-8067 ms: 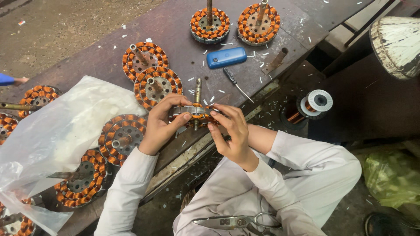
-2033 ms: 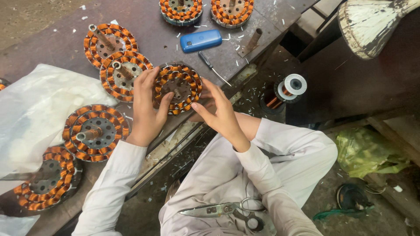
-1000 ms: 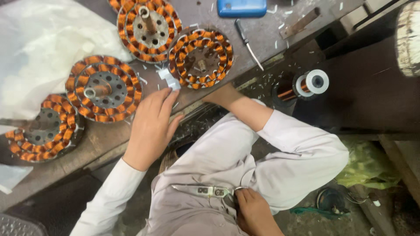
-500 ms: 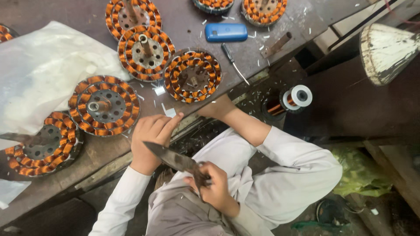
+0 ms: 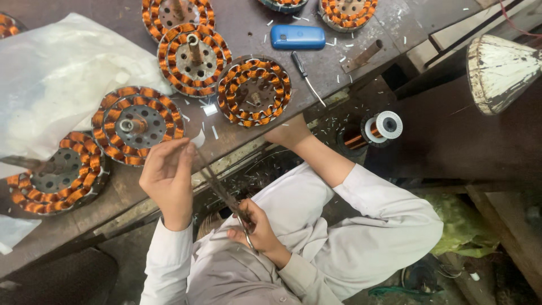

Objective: The person assembles motor stator components by cutting small white plastic spacers with scissors, inserting them into slots on the copper-wound stator, and using a screwdriver to adjust the copper windings. The person handles multiple stators and tools on a cluttered workbench.

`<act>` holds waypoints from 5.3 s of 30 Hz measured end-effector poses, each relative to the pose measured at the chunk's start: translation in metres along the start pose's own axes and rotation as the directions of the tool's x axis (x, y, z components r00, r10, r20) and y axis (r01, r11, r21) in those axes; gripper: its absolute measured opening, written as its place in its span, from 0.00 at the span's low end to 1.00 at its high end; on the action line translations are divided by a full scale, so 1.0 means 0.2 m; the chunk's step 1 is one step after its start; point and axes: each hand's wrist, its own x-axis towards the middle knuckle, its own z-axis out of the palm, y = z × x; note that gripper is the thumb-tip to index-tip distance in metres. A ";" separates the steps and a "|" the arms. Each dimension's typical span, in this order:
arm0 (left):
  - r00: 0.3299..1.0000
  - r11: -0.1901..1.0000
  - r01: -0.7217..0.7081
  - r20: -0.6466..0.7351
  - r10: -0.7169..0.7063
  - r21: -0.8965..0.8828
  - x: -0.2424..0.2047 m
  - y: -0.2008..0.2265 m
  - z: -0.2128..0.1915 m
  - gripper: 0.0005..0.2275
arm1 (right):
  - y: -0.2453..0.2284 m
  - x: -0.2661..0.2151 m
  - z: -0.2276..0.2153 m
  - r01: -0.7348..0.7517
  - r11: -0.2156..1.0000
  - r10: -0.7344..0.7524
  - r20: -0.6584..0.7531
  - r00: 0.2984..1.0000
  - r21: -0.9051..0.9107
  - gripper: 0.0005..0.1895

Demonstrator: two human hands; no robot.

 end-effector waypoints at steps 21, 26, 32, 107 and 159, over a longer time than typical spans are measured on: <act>0.966 0.978 0.207 0.151 -0.210 0.032 0.06 0.03 -0.01 0.09 | -0.08 0.12 0.11 -0.201 0.927 0.152 -0.172 0.973 -0.318 0.21; 0.954 0.965 0.257 0.145 -0.261 0.050 0.06 0.03 0.00 0.10 | -0.12 0.14 0.13 -0.184 0.934 0.127 -0.197 0.972 -0.305 0.20; 0.940 0.952 0.304 0.153 -0.304 0.023 0.06 0.03 0.00 0.10 | -0.12 0.16 0.10 -0.222 0.922 0.184 -0.145 0.972 -0.317 0.17; 0.927 0.940 0.338 0.188 -0.324 -0.046 0.06 0.00 0.00 0.10 | -0.01 0.16 0.09 -0.119 0.941 0.067 -0.170 0.983 -0.318 0.19; 0.820 0.958 0.275 0.540 -0.189 -0.082 -0.14 0.12 0.28 0.16 | -1.11 0.20 -0.18 0.343 0.825 -0.355 0.060 0.933 -0.449 0.07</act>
